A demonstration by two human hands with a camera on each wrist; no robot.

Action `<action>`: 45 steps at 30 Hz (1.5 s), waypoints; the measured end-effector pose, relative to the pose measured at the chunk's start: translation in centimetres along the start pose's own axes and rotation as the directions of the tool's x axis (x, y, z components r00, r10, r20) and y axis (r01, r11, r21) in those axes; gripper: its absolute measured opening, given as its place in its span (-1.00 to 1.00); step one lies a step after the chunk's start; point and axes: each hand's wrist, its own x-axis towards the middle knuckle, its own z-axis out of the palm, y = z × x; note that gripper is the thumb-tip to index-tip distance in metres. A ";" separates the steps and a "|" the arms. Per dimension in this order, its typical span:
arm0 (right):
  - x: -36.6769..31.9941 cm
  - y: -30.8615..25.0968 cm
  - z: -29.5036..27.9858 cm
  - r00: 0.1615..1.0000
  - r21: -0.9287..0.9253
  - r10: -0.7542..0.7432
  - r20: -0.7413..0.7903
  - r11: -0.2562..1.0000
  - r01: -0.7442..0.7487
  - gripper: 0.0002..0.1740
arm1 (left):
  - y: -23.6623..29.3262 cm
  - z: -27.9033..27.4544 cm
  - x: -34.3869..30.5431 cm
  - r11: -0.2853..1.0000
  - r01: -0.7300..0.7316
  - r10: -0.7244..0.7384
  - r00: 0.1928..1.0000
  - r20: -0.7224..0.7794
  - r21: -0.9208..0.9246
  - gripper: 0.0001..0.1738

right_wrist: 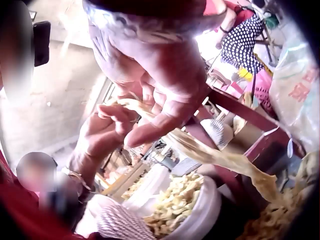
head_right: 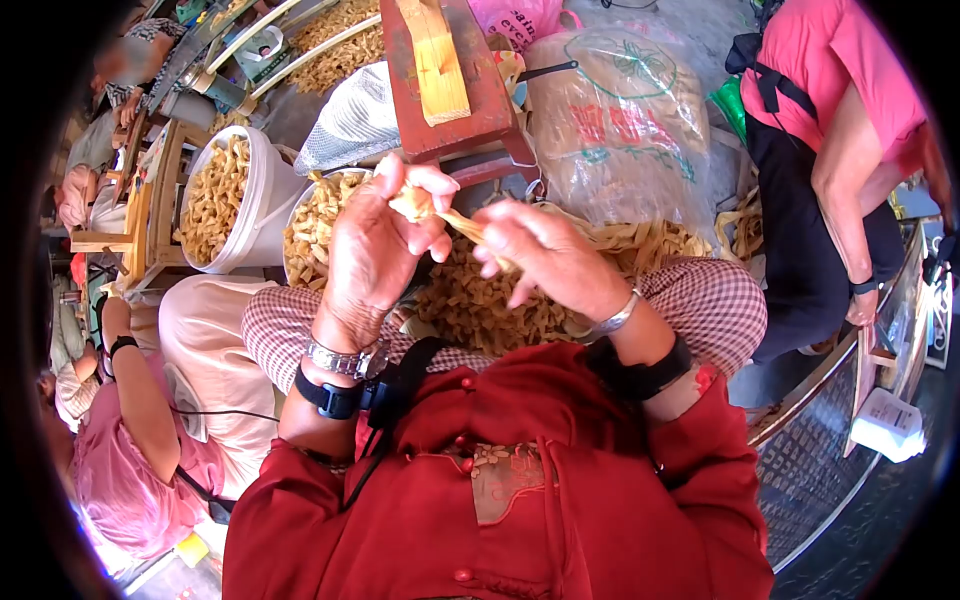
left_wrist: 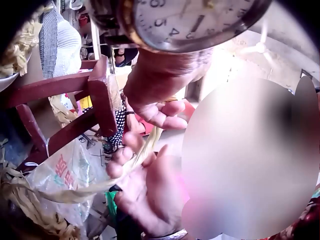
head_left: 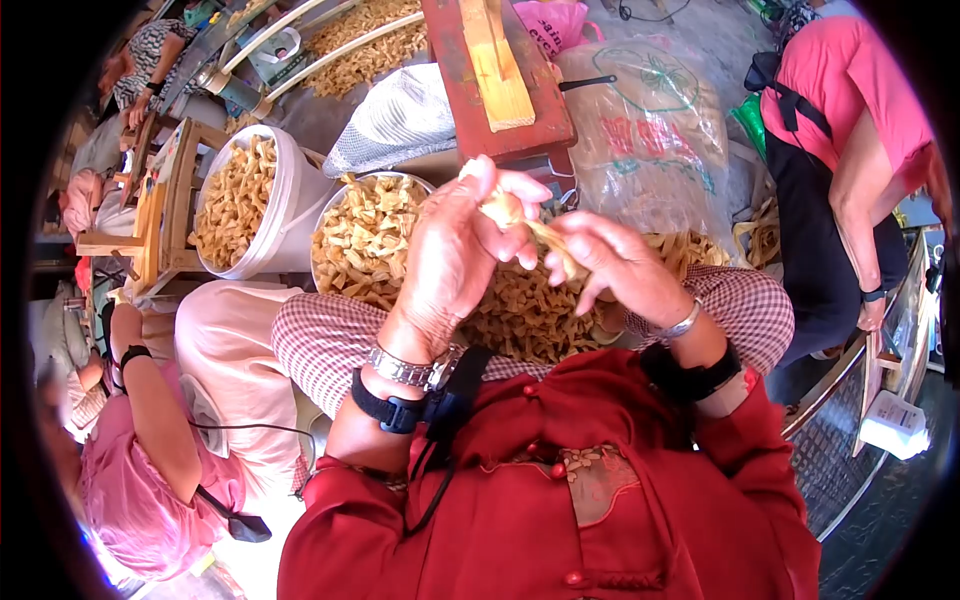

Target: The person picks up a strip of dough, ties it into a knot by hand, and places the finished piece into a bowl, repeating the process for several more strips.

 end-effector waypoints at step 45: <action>16.0 -8.4 -8.2 0.836 -0.981 -0.541 0.092 0.095 0.170 -0.71 | 6.1 -2.8 14.5 0.762 -0.270 0.441 0.882 -0.167 0.588 -0.84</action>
